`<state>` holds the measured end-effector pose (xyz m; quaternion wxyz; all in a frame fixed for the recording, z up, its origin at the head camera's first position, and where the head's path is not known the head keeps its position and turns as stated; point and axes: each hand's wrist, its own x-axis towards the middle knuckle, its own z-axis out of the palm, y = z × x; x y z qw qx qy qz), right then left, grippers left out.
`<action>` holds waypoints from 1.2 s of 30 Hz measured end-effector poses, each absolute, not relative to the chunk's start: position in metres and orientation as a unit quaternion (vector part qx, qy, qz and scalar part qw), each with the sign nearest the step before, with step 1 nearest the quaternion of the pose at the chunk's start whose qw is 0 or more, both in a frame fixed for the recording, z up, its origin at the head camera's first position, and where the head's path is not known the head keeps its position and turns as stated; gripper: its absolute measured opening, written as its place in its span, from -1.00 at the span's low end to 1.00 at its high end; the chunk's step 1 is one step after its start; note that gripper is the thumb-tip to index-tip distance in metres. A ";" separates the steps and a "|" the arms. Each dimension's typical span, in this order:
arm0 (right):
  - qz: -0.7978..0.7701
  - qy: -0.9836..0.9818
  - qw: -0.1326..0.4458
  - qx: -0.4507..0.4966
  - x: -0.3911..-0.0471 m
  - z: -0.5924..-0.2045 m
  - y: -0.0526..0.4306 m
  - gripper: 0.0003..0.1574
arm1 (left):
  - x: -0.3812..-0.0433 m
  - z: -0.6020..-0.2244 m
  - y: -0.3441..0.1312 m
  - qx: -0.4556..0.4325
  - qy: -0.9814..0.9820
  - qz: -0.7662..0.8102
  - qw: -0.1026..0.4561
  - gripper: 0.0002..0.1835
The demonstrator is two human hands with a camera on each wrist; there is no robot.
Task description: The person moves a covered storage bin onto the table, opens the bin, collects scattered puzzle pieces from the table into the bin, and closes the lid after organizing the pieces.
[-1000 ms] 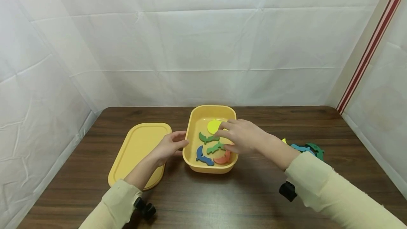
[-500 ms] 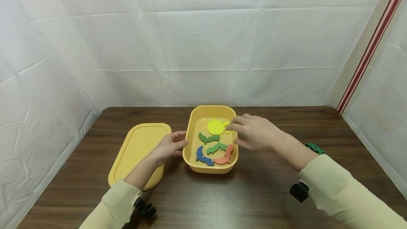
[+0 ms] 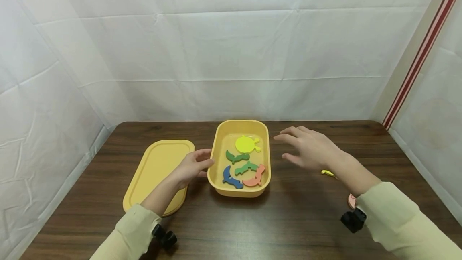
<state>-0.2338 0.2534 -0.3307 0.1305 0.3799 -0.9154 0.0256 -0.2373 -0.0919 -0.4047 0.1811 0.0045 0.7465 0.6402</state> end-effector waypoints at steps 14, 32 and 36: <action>0.027 -0.941 0.129 0.313 -0.232 -0.349 0.287 -0.35 | -0.238 -0.406 -0.092 0.003 0.747 0.639 0.184 -0.51; 0.021 -0.962 0.091 0.257 -0.227 -0.376 0.311 -0.33 | -0.239 -0.405 -0.093 0.004 0.746 0.638 0.191 -0.48; 0.023 -0.964 0.082 0.251 -0.225 -0.383 0.315 -0.33 | -0.234 -0.396 -0.092 0.009 0.746 0.636 0.196 -0.47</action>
